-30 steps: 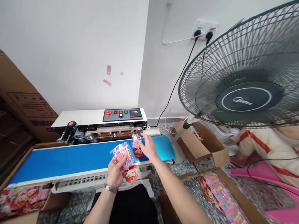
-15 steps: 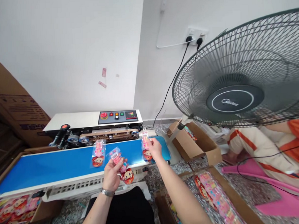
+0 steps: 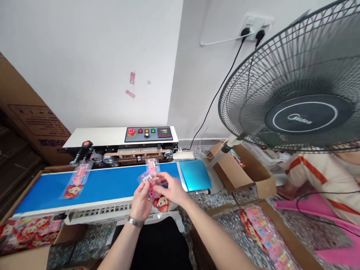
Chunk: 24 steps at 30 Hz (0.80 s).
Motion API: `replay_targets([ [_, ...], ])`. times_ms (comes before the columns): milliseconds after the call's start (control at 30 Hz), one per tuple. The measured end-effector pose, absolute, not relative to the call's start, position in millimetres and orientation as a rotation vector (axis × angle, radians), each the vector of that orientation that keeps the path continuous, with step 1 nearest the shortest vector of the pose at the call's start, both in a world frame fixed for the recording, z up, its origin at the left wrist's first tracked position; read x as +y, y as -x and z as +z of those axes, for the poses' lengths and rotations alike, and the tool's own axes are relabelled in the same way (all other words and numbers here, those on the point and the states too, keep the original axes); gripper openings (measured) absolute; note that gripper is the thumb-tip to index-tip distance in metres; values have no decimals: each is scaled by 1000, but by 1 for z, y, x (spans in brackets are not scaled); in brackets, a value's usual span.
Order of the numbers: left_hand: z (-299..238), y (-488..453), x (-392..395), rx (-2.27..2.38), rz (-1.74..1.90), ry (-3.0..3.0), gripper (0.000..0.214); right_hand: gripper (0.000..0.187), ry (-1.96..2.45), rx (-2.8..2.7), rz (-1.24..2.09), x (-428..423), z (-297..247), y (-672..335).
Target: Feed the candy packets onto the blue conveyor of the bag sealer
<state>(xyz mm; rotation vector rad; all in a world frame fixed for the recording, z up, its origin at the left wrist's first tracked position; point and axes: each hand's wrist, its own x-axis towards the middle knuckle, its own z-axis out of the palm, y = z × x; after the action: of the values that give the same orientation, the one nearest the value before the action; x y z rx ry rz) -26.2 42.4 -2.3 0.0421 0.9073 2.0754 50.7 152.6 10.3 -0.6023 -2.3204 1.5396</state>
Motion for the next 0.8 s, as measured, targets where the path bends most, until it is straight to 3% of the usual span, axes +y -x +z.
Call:
replay_targets([
  [233,-4,24,38,988,2007,-61,40,47,875,-1934,1541,168,-11,-64],
  [367,-4,26,37,1022,1975,-76,41,49,1229,-1765,1291,221,-26,-64],
  [500,-8,27,39,1000,1943,-89,39,42,1358,-2019,1060,238,-29,-49],
  [667,-10,24,41,983,1939,-128,39,53,1221,-2365,867,218,-21,-26],
  [800,-9,18,40,933,1915,-145,40,50,911,-2477,818,186,-18,-41],
])
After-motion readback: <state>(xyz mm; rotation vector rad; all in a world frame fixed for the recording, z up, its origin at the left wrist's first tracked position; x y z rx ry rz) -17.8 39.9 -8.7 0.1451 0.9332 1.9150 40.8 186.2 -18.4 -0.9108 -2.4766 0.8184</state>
